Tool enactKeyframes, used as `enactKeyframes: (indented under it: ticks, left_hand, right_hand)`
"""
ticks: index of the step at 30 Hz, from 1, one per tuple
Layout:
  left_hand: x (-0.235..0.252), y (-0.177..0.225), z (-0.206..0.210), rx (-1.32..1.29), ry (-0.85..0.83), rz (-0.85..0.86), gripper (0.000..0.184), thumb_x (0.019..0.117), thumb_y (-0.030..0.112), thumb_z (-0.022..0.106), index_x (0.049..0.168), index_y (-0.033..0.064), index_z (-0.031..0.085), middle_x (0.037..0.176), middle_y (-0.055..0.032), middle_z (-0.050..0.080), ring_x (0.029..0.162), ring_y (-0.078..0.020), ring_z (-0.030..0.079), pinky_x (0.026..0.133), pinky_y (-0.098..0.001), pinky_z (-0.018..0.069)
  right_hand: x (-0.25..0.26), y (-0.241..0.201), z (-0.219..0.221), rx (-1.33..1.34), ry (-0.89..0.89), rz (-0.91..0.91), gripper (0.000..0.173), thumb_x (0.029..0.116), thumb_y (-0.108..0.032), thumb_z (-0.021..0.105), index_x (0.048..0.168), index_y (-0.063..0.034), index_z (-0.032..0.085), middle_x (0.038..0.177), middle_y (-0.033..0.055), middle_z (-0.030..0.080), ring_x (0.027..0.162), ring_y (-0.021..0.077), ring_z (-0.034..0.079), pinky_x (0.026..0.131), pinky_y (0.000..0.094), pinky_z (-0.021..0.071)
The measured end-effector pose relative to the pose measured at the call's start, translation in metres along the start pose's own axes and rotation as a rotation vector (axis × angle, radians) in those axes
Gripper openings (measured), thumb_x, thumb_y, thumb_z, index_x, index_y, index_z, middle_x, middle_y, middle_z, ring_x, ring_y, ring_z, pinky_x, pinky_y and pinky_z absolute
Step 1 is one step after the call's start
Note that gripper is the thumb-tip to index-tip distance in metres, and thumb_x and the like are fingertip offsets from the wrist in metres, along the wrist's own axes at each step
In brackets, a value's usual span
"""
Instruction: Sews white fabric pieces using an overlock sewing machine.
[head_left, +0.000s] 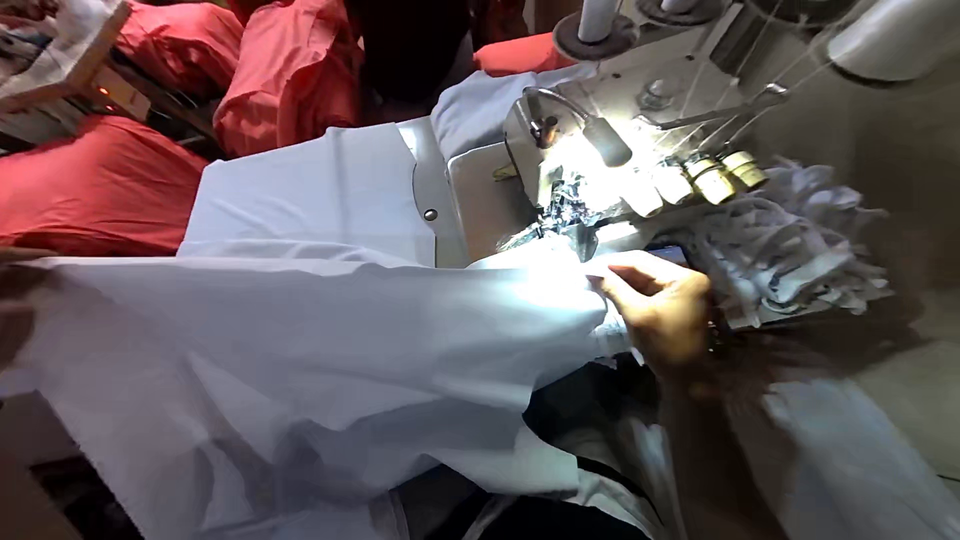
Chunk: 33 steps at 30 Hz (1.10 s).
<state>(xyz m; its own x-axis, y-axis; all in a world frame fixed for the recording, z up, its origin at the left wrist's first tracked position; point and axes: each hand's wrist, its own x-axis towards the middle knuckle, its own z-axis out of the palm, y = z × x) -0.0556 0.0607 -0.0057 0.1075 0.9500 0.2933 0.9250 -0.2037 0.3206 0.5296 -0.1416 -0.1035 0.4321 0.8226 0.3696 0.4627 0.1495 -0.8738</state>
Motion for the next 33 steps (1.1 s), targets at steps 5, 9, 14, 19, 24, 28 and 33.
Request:
enactKeyframes:
  ticks: [5, 9, 14, 19, 24, 28, 33]
  left_hand:
    - [0.020, 0.071, 0.058, 0.109, -0.039, 0.344, 0.027, 0.0940, 0.001, 0.060, 0.119, -0.0085, 0.064, 0.116, -0.0380, 0.061, 0.105, -0.0616, 0.059, 0.084, -0.0795, 0.0447]
    - [-0.008, 0.216, 0.109, -0.261, -0.246, 0.533, 0.028, 0.1011, 0.014, 0.058, 0.126, 0.0043, 0.064, 0.127, -0.0115, 0.066, 0.116, -0.0239, 0.066, 0.100, -0.0466, 0.0558]
    - [-0.034, 0.328, 0.169, -0.507, -0.364, 0.781, 0.032, 0.0970, 0.026, 0.069, 0.126, 0.0121, 0.066, 0.116, -0.0012, 0.067, 0.105, -0.0112, 0.065, 0.093, -0.0328, 0.0567]
    - [-0.044, 0.355, 0.195, -0.390, -0.202, 0.750, 0.012, 0.0908, 0.021, 0.070, 0.102, 0.0162, 0.074, 0.105, 0.0016, 0.067, 0.102, -0.0174, 0.060, 0.086, -0.0370, 0.0517]
    - [-0.059, 0.353, 0.186, -0.466, -0.153, 0.626, 0.011, 0.0939, 0.021, 0.068, 0.100, 0.0141, 0.073, 0.103, 0.0024, 0.068, 0.100, -0.0138, 0.063, 0.086, -0.0366, 0.0542]
    - [-0.093, 0.348, 0.141, -0.504, -0.233, 0.555, 0.015, 0.0983, 0.028, 0.061, 0.100, 0.0154, 0.069, 0.083, 0.0067, 0.066, 0.070, -0.0020, 0.060, 0.062, -0.0234, 0.0524]
    - [-0.092, 0.356, 0.143, -0.400, -0.179, 0.565, 0.015, 0.0989, 0.031, 0.063, 0.101, 0.0185, 0.071, 0.080, 0.0077, 0.064, 0.062, -0.0040, 0.054, 0.054, -0.0250, 0.0441]
  right_hand:
    - [0.009, 0.004, 0.018, -0.214, 0.076, -0.005, 0.012, 0.0899, -0.022, 0.071, 0.093, -0.0124, 0.078, 0.081, -0.0037, 0.073, 0.068, -0.0023, 0.063, 0.063, 0.0182, 0.0526]
    - [0.005, 0.004, 0.021, -0.271, 0.097, 0.028, 0.014, 0.0897, -0.022, 0.068, 0.094, -0.0137, 0.078, 0.079, -0.0041, 0.071, 0.066, -0.0010, 0.061, 0.062, 0.0201, 0.0509]
    - [0.001, 0.005, 0.022, -0.239, 0.104, 0.018, 0.013, 0.0917, -0.022, 0.067, 0.096, -0.0148, 0.077, 0.081, -0.0052, 0.072, 0.069, -0.0015, 0.063, 0.063, 0.0197, 0.0527]
    - [-0.012, 0.003, 0.015, -0.089, 0.074, 0.077, 0.015, 0.0919, -0.021, 0.070, 0.104, -0.0127, 0.070, 0.080, -0.0068, 0.071, 0.064, -0.0007, 0.064, 0.058, 0.0174, 0.0550]
    - [-0.052, 0.008, 0.012, 0.030, -0.061, 0.242, 0.030, 0.0885, -0.023, 0.078, 0.112, -0.0081, 0.066, 0.079, -0.0063, 0.070, 0.061, 0.0017, 0.064, 0.057, 0.0195, 0.0565]
    - [-0.080, 0.000, -0.011, 0.126, -0.160, 0.170, 0.011, 0.0909, -0.018, 0.075, 0.097, -0.0081, 0.075, 0.082, -0.0046, 0.075, 0.071, -0.0001, 0.070, 0.066, 0.0166, 0.0599]
    - [-0.083, 0.004, -0.017, 0.073, -0.149, 0.174, 0.012, 0.0924, -0.020, 0.074, 0.094, -0.0090, 0.075, 0.081, -0.0053, 0.074, 0.073, -0.0021, 0.069, 0.068, 0.0151, 0.0588]
